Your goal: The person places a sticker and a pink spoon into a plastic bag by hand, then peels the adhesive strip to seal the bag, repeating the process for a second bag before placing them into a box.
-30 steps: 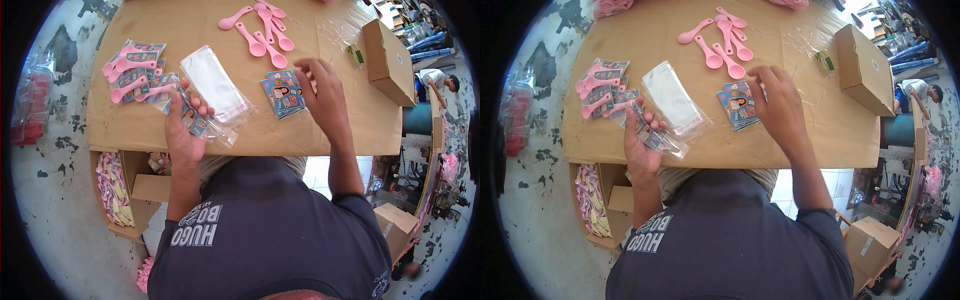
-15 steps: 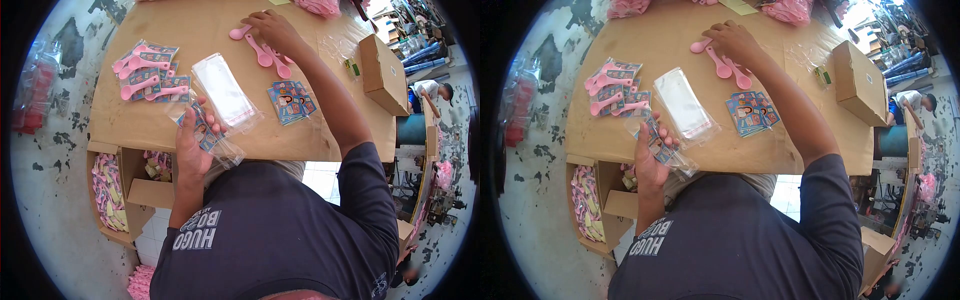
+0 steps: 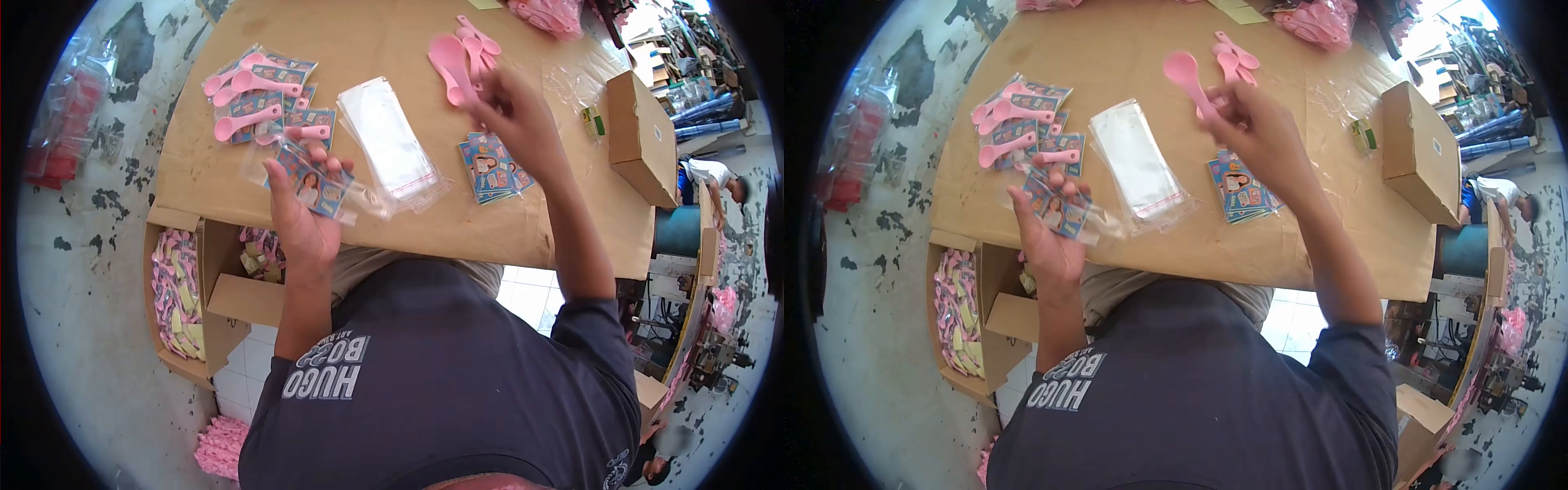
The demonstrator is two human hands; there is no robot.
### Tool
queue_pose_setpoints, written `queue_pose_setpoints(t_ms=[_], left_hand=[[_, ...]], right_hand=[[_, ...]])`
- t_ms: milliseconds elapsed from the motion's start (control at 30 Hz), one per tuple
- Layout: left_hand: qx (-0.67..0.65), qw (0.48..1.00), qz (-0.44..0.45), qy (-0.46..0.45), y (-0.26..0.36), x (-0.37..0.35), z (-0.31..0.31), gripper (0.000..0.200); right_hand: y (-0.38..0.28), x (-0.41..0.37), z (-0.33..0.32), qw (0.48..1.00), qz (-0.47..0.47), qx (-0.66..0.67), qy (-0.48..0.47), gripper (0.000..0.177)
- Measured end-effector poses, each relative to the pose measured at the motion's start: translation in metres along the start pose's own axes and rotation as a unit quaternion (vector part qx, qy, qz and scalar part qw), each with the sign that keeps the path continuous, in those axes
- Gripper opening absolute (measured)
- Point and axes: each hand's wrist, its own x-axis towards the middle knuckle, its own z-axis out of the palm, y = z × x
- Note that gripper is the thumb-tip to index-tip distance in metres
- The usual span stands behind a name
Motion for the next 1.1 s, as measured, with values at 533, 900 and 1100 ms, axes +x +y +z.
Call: queue_pose_setpoints(t_ms=[533,900,1100], left_hand=[[0.039,0.993,0.005,-0.114,-0.043,-0.028,0.07,0.057],[-0.07,0.978,-0.158,-0.12,-0.057,-0.072,0.096,0.045],[-0.083,0.97,-0.195,-0.12,-0.064,-0.074,0.087,0.043]], right_hand=[[-0.028,-0.144,0.031,0.963,0.118,0.239,-0.041,0.025],[0.006,-0.162,0.058,0.955,-0.02,0.274,0.108,0.024],[0.003,-0.169,0.049,0.965,-0.032,0.231,0.12,0.034]])
